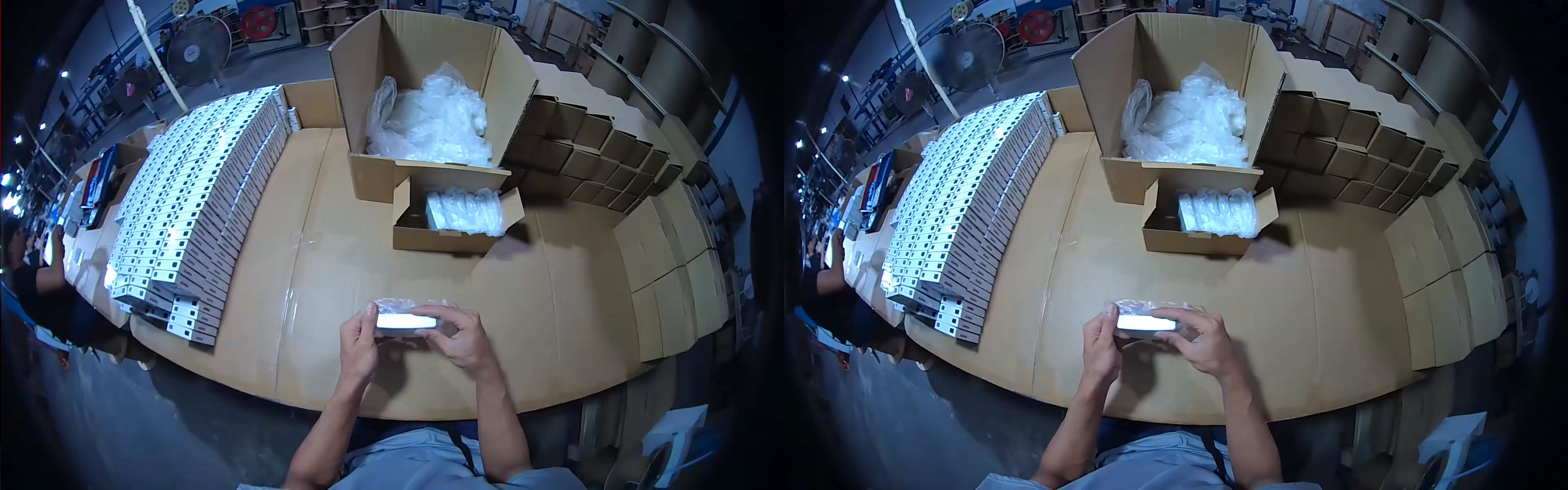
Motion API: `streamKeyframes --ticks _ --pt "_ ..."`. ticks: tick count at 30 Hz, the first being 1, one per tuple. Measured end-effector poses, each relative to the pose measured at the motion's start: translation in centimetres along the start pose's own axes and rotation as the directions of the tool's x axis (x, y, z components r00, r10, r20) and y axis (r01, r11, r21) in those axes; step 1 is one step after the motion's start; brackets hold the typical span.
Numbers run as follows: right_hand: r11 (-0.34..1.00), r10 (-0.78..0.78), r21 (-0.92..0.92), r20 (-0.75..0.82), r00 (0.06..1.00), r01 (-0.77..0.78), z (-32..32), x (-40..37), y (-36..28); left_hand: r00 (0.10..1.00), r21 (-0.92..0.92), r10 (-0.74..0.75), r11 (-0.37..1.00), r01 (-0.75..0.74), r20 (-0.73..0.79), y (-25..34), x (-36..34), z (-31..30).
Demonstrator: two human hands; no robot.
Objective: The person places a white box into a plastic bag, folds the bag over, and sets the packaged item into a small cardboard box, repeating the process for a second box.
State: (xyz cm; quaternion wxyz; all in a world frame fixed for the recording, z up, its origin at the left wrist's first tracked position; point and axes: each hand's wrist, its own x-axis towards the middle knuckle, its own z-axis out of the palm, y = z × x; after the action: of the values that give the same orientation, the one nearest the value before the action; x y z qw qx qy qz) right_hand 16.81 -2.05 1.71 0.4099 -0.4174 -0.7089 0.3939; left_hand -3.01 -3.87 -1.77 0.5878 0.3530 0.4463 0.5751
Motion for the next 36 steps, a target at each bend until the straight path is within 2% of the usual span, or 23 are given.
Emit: streamKeyframes --ticks 4,7,10,11,13,15,17,18,20,21,24,27,31,32,34,36 --pt "1.000 0.017 0.005 -0.024 1.000 -0.017 0.1 0.1 0.2 0.998 0.020 -0.039 0.999 0.038 0.046 1.1 0.1 0.1" --pt "1.000 0.022 0.007 -0.035 0.999 -0.022 -0.5 0.1 0.5 0.998 -0.048 -0.002 0.999 0.005 0.063 3.1 -0.3 1.1" --pt "1.000 -0.030 -0.003 -0.004 1.000 0.030 -1.1 0.3 0.5 0.951 0.169 0.151 0.965 -0.201 0.268 3.7 -0.3 0.7" --pt "0.998 -0.058 -0.011 0.015 0.998 0.059 -1.1 0.5 0.3 0.942 0.205 0.075 0.967 -0.149 0.327 3.2 -0.1 0.0" --pt "0.968 -0.167 -0.201 -0.068 0.984 0.151 -1.3 0.5 -0.5 0.934 0.304 0.015 0.943 -0.131 0.357 2.8 0.3 -1.1" --pt "0.963 -0.142 -0.240 -0.073 0.987 0.121 -1.5 0.4 -1.7 0.929 0.347 -0.007 0.929 -0.131 0.371 2.7 0.4 -1.3" --pt "0.991 0.020 -0.132 0.004 1.000 -0.019 -1.6 0.2 -2.3 0.915 0.383 -0.008 0.910 -0.160 0.404 2.7 0.7 -1.7" --pt "0.991 -0.029 -0.128 -0.007 1.000 0.027 -1.6 0.3 -1.8 0.908 0.400 -0.009 0.900 -0.175 0.419 2.7 0.8 -1.9" --pt "0.984 -0.127 -0.126 -0.027 0.992 0.123 -1.7 0.7 -0.5 0.949 0.386 0.054 0.905 -0.178 0.312 2.5 0.5 -2.2" --pt "0.981 -0.128 -0.158 -0.091 0.988 0.112 -1.9 1.1 -0.8 0.964 0.379 0.084 0.908 -0.179 0.254 2.5 0.2 -2.4" --pt "0.993 0.085 0.108 -0.401 0.912 -0.045 -1.3 3.3 -0.1 0.967 0.452 0.186 0.858 -0.245 0.172 4.6 -1.1 -4.7" --pt "0.998 -0.007 0.042 -0.544 0.839 0.036 -1.5 6.5 0.7 0.953 0.565 0.296 0.775 -0.283 0.071 6.5 -3.2 -8.6" --pt "0.997 -0.076 -0.044 -0.602 0.795 0.062 -1.0 9.9 1.0 0.865 0.770 0.502 0.555 -0.314 -0.009 9.7 -5.5 -14.2" --pt "0.995 -0.094 -0.071 -0.604 0.791 0.064 -0.7 10.5 1.3 0.816 0.812 0.574 0.505 -0.292 -0.063 11.0 -6.1 -14.7" --pt "0.974 -0.178 -0.218 -0.603 0.778 0.054 0.0 11.3 1.7 0.746 0.946 0.666 0.253 -0.205 -0.016 13.3 -6.9 -16.9" --pt "0.957 -0.213 -0.286 -0.569 0.794 0.051 0.7 11.7 2.1 0.690 0.969 0.720 0.215 -0.118 -0.076 14.7 -7.7 -19.2"
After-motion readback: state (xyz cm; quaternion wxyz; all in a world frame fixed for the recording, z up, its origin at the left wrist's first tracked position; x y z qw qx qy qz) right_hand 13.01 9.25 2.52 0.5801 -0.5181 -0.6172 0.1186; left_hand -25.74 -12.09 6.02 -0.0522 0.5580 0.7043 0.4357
